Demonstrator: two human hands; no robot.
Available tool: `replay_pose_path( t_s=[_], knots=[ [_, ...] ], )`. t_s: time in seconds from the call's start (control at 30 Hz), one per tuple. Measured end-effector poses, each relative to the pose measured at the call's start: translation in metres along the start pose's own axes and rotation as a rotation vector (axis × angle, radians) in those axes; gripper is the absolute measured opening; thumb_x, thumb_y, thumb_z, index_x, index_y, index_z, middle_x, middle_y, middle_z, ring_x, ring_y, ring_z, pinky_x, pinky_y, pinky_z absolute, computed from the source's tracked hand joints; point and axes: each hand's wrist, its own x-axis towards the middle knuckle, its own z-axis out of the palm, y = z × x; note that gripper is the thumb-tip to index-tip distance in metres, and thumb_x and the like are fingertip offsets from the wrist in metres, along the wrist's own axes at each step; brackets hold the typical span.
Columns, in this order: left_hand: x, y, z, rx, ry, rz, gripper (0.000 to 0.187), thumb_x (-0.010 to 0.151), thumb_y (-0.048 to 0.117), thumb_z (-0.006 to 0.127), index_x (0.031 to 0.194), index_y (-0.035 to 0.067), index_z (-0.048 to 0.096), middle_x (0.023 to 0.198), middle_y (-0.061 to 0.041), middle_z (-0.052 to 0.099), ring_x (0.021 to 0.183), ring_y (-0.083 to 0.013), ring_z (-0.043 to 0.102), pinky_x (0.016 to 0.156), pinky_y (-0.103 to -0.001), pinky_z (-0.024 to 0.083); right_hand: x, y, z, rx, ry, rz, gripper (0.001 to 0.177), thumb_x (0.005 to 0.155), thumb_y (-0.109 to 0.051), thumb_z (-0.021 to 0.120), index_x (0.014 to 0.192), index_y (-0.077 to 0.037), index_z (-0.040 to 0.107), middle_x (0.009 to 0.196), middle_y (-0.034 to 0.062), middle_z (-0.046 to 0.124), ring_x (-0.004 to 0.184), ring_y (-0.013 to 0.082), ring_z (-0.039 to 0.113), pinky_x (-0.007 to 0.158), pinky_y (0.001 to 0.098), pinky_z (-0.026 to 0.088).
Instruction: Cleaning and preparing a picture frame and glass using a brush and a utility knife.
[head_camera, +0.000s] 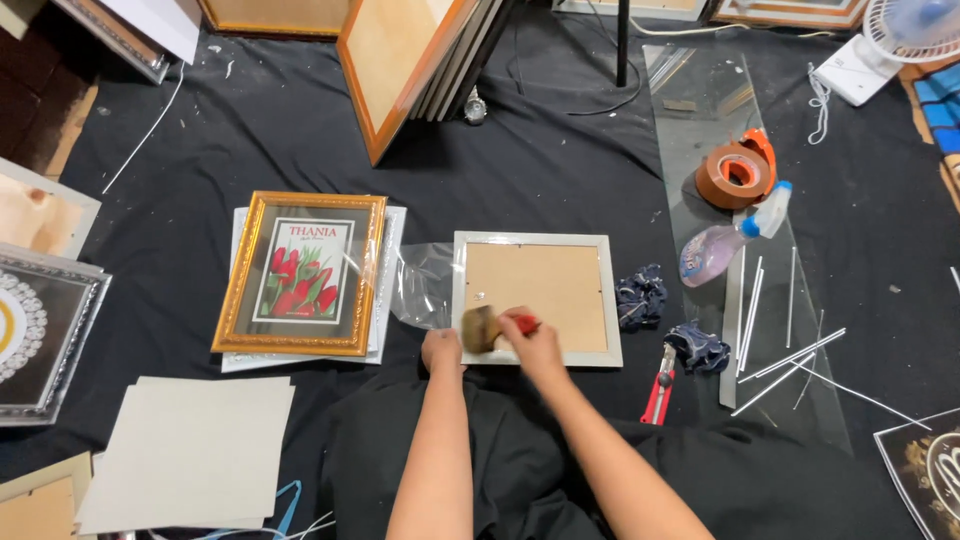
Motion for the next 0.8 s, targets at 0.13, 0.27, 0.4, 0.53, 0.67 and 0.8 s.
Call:
replay_pose_path(
  t_s=[0.13, 0.27, 0.4, 0.53, 0.67, 0.8],
  knots=[
    [0.005, -0.002, 0.003, 0.035, 0.000, 0.019, 0.035, 0.097, 0.024, 0.064, 0.126, 0.005, 0.065, 0.121, -0.019, 0.064, 0.110, -0.0405, 0.068, 0.066, -0.052, 0.069, 0.015, -0.004, -0.064, -0.227, 0.081, 0.055, 0.034, 0.091, -0.043, 0.069, 0.097, -0.010, 0.076, 0.091, 0.0223, 0.076, 0.095, 0.0437, 0.072, 0.079, 0.0534, 0.055],
    [-0.010, 0.008, -0.001, 0.129, 0.014, 0.021, 0.028, 0.099, 0.020, 0.062, 0.123, 0.005, 0.066, 0.116, -0.015, 0.062, 0.108, -0.0376, 0.069, 0.064, -0.049, 0.069, 0.005, -0.038, -0.094, -0.679, 0.217, -0.049, 0.019, 0.094, -0.032, 0.064, 0.095, -0.013, 0.070, 0.087, 0.0177, 0.069, 0.086, 0.0418, 0.073, 0.078, 0.0502, 0.060],
    [-0.001, 0.006, 0.000, 0.096, -0.015, 0.009, 0.031, 0.100, 0.020, 0.062, 0.127, 0.004, 0.065, 0.118, -0.017, 0.062, 0.108, -0.0375, 0.069, 0.065, -0.051, 0.069, 0.007, -0.015, -0.020, -0.136, -0.049, -0.036, 0.021, 0.092, -0.041, 0.071, 0.105, -0.026, 0.075, 0.091, 0.0124, 0.075, 0.094, 0.0333, 0.075, 0.086, 0.0452, 0.059],
    [0.005, 0.002, 0.000, 0.054, -0.022, 0.001, 0.030, 0.101, 0.020, 0.061, 0.126, 0.004, 0.065, 0.116, -0.018, 0.063, 0.106, -0.0391, 0.069, 0.065, -0.052, 0.069, 0.018, 0.002, -0.035, -0.154, -0.056, 0.022, 0.020, 0.090, -0.042, 0.073, 0.104, -0.027, 0.076, 0.083, 0.0086, 0.075, 0.084, 0.0256, 0.076, 0.081, 0.0395, 0.060],
    [0.005, 0.003, 0.003, 0.083, -0.005, 0.006, 0.029, 0.100, 0.020, 0.063, 0.124, 0.005, 0.065, 0.114, -0.016, 0.063, 0.106, -0.0383, 0.070, 0.064, -0.051, 0.069, 0.007, -0.039, -0.063, -0.514, 0.041, -0.067, 0.017, 0.098, -0.036, 0.063, 0.103, -0.022, 0.072, 0.087, 0.0148, 0.070, 0.092, 0.0372, 0.073, 0.083, 0.0480, 0.060],
    [0.003, 0.005, -0.002, 0.085, -0.027, -0.002, 0.031, 0.099, 0.020, 0.064, 0.127, 0.006, 0.065, 0.119, -0.018, 0.063, 0.110, -0.0395, 0.068, 0.065, -0.052, 0.069, -0.001, -0.045, -0.025, -0.109, -0.135, 0.086, 0.024, 0.088, -0.046, 0.071, 0.098, -0.026, 0.075, 0.079, 0.0039, 0.077, 0.088, 0.0207, 0.076, 0.087, 0.0372, 0.058]
  ],
)
